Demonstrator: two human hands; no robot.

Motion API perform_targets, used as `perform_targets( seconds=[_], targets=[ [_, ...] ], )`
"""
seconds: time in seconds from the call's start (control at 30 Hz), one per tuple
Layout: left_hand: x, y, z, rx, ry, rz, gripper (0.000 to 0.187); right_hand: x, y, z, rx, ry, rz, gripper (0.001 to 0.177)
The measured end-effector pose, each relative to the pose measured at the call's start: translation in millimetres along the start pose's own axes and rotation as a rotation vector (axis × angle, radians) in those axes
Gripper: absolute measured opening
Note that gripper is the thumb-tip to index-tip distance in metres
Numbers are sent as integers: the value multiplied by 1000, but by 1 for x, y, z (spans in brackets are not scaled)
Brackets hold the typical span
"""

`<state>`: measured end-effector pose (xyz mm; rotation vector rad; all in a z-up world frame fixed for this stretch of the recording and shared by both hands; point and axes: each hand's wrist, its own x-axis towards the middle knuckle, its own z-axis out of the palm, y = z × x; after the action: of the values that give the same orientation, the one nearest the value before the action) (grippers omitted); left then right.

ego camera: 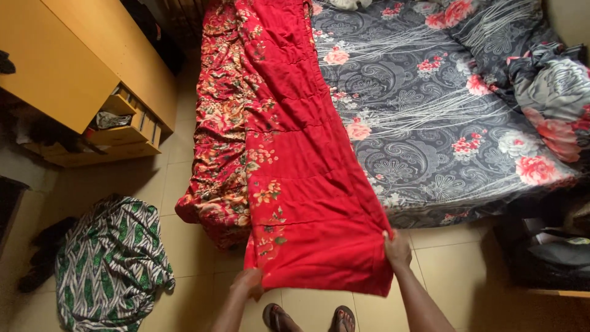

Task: Folding a red floral comforter on a bed.

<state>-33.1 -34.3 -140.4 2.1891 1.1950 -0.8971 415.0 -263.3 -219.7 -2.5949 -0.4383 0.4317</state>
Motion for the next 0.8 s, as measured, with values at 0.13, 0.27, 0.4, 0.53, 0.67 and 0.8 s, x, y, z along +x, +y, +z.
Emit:
perform_targets(
  seconds=[0.13, 0.27, 0.4, 0.53, 0.67, 0.8],
  targets=[
    [123, -59, 83, -514, -584, 64, 103, 15, 30, 48, -92, -141, 66, 47],
    [112, -53, 50, -280, -230, 85, 88, 69, 83, 124, -133, -286, 151, 47],
    [186, -78, 41, -810, 151, 47, 65, 120, 81, 170, -198, -299, 38, 43],
    [272, -96, 31, -1219, 366, -119, 55, 165, 24, 176, -29, -229, -230, 44],
    [323, -100, -6, -1399, 414, -167, 72, 228, -14, 205, 135, -179, -362, 50],
    [380, -110, -15, -1806, 471, -145, 63, 261, -51, 223, 161, -160, -329, 67]
  ],
)
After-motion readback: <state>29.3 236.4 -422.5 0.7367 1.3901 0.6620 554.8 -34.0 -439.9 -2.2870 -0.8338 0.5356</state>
